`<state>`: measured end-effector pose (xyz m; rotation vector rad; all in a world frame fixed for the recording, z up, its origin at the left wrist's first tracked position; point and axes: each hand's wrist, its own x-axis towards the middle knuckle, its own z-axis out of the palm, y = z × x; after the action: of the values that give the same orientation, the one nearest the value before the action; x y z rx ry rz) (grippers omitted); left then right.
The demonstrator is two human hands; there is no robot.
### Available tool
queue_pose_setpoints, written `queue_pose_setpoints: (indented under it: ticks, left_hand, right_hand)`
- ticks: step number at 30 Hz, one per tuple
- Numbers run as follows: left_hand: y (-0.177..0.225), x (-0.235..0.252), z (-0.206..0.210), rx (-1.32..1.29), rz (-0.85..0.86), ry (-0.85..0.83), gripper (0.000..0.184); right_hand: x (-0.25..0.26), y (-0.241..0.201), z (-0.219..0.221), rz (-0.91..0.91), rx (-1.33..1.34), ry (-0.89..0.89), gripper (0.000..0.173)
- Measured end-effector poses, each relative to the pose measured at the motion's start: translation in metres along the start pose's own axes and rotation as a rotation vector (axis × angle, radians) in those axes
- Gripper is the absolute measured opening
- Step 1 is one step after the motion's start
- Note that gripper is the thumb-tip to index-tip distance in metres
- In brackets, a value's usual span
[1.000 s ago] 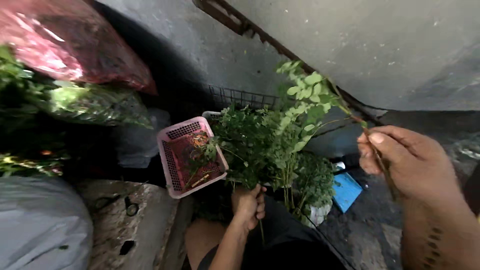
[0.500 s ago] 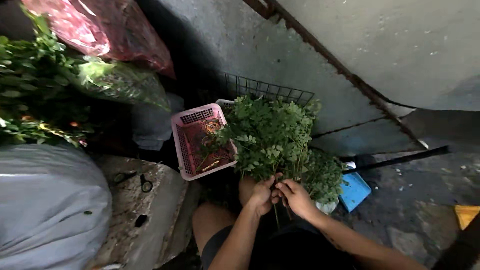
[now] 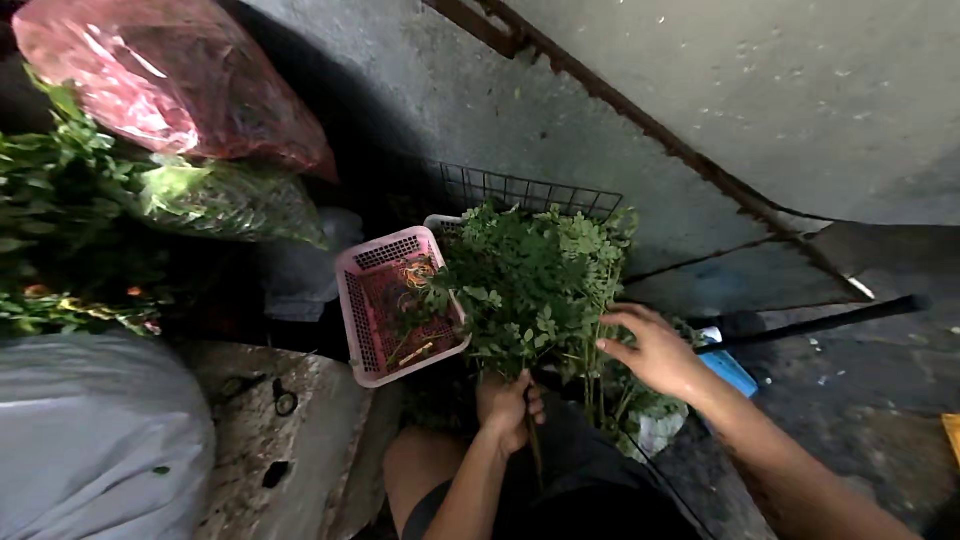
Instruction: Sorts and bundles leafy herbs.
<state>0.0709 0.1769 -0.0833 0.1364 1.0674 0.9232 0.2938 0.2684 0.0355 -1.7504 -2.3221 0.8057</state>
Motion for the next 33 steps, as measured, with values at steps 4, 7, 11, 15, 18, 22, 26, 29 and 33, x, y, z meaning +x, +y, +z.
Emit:
queue_pose_setpoints:
  ticks: [4,7,11,15,18,22,26,29,33]
  left_hand:
    - [0.014,-0.023,-0.003,0.124,0.017,0.004,0.038]
    - [0.019,-0.051,-0.001,0.256,0.139,-0.123,0.040]
    - [0.022,-0.076,0.001,0.255,0.247,-0.264,0.031]
    - [0.023,-0.075,0.011,0.179,0.224,-0.320,0.021]
    - [0.022,-0.054,0.012,0.144,0.163,-0.298,0.032]
    - [0.012,-0.020,0.005,0.303,0.050,-0.208,0.043]
    - [0.006,-0.031,0.002,0.714,0.035,-0.086,0.047]
    - [0.007,-0.053,-0.003,0.830,0.145,0.003,0.039]
    - [0.000,-0.063,-0.015,0.965,0.206,0.278,0.039]
  right_hand:
    - [0.001,-0.001,-0.006,-0.158,0.125,-0.058,0.040]
    - [-0.007,-0.004,-0.010,-0.282,0.164,0.144,0.035]
    - [-0.027,-0.030,-0.013,-0.676,0.160,0.365,0.024]
    - [-0.046,-0.048,0.007,-1.058,0.154,0.440,0.015]
    - [-0.058,-0.038,0.053,-0.834,0.199,0.069,0.018]
    - [-0.031,-0.022,0.095,0.295,0.887,-0.451,0.034]
    - [-0.032,-0.022,0.128,0.504,1.456,-0.476,0.032]
    - [-0.032,-0.025,0.132,0.432,1.497,-0.539,0.037]
    - [-0.029,-0.028,0.136,0.487,1.502,-0.534,0.037]
